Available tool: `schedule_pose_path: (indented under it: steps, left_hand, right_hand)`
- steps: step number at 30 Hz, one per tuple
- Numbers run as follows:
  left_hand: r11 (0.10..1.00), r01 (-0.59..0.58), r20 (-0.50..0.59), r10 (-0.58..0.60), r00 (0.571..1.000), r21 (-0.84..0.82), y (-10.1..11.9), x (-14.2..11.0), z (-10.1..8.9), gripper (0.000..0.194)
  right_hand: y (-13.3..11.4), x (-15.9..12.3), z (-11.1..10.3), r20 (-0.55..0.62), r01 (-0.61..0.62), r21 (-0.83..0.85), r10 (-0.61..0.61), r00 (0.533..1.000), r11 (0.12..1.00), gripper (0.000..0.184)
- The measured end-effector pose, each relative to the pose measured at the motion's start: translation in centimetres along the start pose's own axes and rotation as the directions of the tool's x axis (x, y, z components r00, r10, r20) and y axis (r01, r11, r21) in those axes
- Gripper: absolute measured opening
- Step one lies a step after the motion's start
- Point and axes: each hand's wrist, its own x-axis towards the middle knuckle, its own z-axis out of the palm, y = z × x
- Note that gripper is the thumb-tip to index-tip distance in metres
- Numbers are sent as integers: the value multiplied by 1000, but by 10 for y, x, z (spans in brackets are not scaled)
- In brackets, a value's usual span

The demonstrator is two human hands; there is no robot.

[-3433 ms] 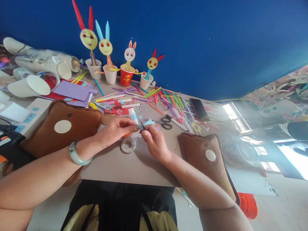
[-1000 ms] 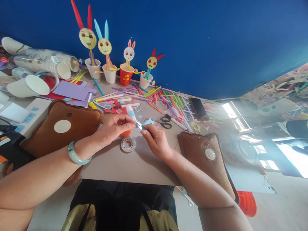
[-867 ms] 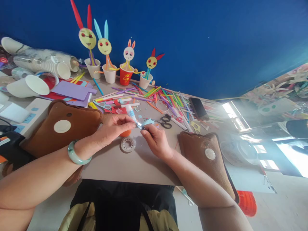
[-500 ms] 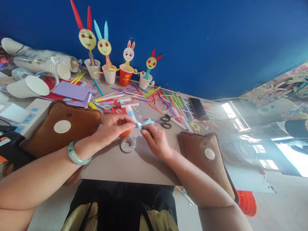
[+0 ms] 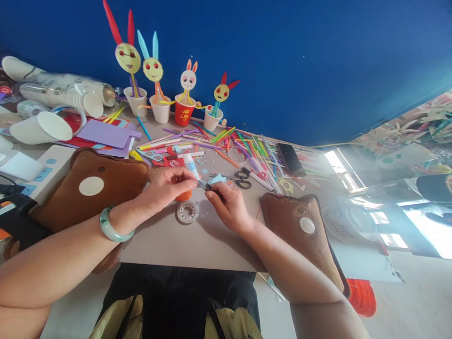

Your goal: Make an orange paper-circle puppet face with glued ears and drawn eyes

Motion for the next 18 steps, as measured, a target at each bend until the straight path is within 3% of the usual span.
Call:
schedule_pose_path:
  steps: [18]
  left_hand:
    - [994, -40, -6, 41, 999, 105, 5, -1, 3, 15]
  right_hand:
    - [1, 1, 1, 6, 23, -2, -23, 1000, 1000, 26]
